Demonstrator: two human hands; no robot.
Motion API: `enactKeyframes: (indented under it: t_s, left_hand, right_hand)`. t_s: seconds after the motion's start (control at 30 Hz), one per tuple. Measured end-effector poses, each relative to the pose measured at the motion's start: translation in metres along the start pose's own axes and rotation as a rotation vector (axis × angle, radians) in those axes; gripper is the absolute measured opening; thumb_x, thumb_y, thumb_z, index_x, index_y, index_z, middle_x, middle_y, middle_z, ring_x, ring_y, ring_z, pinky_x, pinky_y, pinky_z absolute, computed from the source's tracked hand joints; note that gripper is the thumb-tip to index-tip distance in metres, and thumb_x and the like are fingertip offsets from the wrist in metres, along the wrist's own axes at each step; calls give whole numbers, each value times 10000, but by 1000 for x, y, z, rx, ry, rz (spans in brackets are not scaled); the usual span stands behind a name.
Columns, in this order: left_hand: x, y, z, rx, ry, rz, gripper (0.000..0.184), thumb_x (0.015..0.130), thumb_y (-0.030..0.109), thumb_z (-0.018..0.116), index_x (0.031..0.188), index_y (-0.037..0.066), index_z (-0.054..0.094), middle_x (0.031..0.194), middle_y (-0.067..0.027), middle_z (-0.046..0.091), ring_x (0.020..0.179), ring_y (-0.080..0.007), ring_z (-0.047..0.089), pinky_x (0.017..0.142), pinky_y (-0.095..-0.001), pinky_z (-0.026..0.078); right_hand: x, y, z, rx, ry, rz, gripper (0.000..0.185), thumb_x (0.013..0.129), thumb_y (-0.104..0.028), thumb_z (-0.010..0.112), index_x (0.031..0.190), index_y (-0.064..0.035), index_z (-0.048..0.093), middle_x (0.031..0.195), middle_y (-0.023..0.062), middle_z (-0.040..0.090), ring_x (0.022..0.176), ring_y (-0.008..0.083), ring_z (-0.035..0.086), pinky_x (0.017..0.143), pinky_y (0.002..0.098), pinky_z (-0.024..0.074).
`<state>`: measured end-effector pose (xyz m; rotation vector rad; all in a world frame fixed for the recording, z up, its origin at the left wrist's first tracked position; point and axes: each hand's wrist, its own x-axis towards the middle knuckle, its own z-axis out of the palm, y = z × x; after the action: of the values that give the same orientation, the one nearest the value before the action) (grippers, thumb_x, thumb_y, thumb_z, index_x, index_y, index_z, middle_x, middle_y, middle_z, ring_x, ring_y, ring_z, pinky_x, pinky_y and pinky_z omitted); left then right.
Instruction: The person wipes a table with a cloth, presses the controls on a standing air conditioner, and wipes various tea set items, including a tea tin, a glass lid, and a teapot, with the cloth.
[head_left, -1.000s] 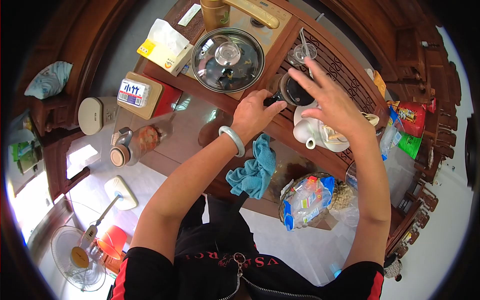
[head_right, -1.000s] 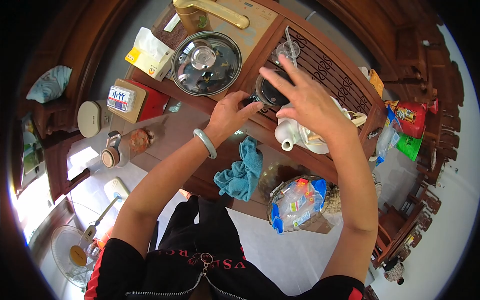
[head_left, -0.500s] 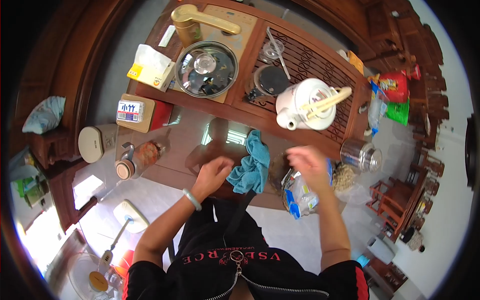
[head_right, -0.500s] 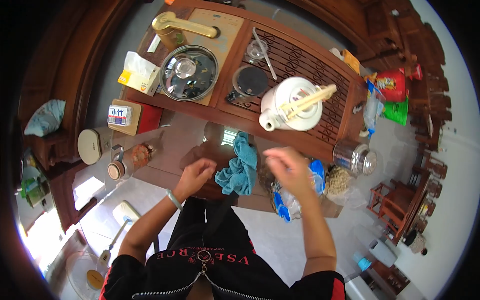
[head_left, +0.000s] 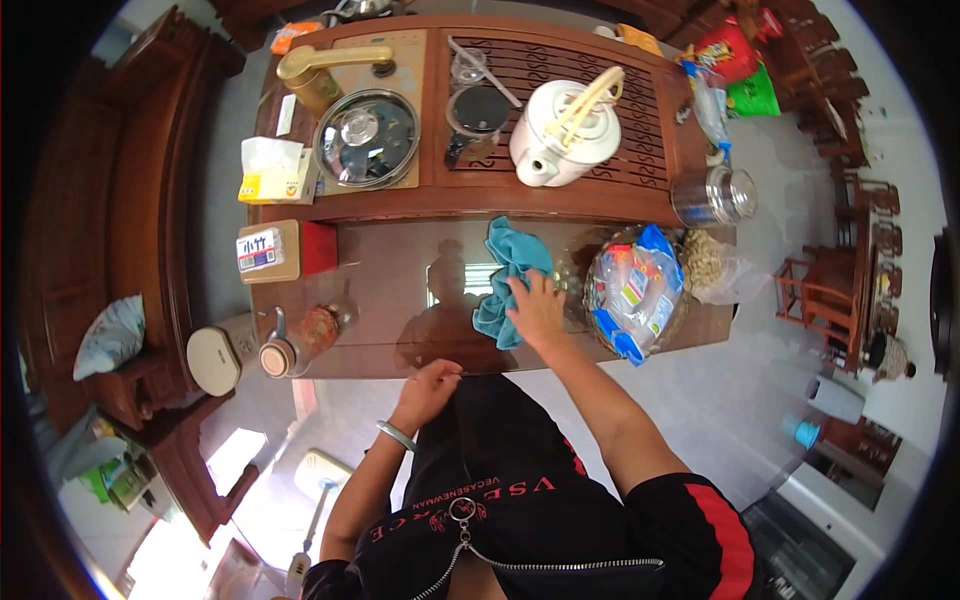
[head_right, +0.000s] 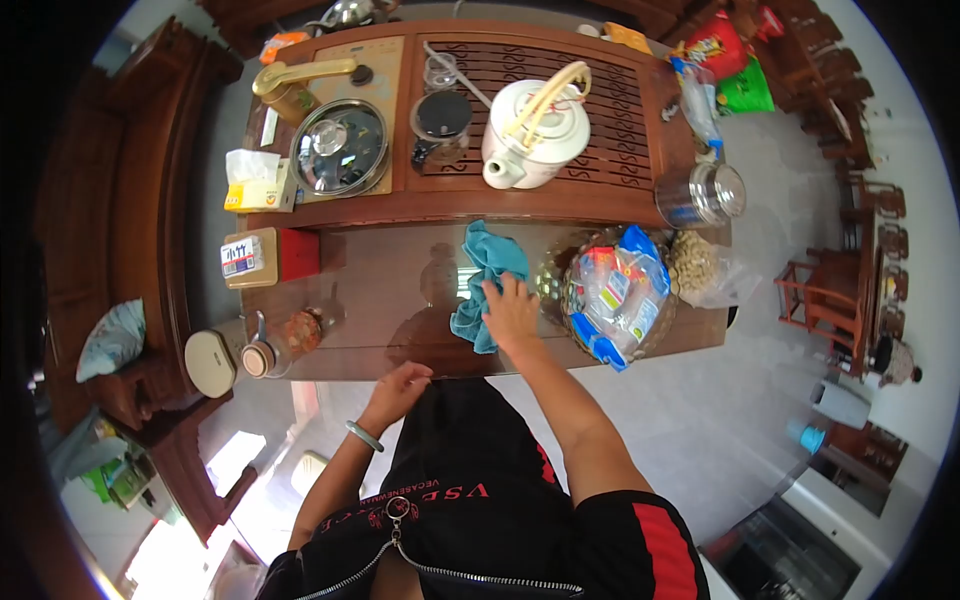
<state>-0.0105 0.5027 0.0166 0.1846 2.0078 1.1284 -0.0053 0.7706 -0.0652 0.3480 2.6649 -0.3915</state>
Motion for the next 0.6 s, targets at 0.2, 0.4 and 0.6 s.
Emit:
enactKeyframes:
  t_s: [0.2, 0.4, 0.6]
  left_hand:
    - [20, -9, -29, -105, 80, -20, 229, 923, 165, 626, 1101, 23, 642, 859, -28, 667, 758, -95, 614, 670, -248, 503]
    - [28, 31, -38, -103, -31, 21, 229, 906, 183, 638, 1089, 47, 659, 887, -50, 691, 760, -109, 640, 715, -262, 513]
    - [57, 105, -53, -43, -7, 189, 220, 940, 177, 615, 1101, 28, 638, 897, -14, 661, 764, -65, 589, 681, -224, 483]
  right_hand:
    - [-11, 9, 21, 204, -58, 177, 671, 695, -335, 824, 1294, -255, 533, 1452, 185, 302, 1282, 431, 374, 977, 602, 403]
    - [-54, -14, 74, 344, -233, -39, 392, 728, -263, 698, 1109, -194, 633, 1301, 175, 436, 1184, 413, 474, 964, 512, 441]
    - [-81, 16, 34, 1263, -386, 54, 397, 707, -200, 686, 1075, -69, 617, 997, 87, 600, 959, 222, 572, 814, 335, 473]
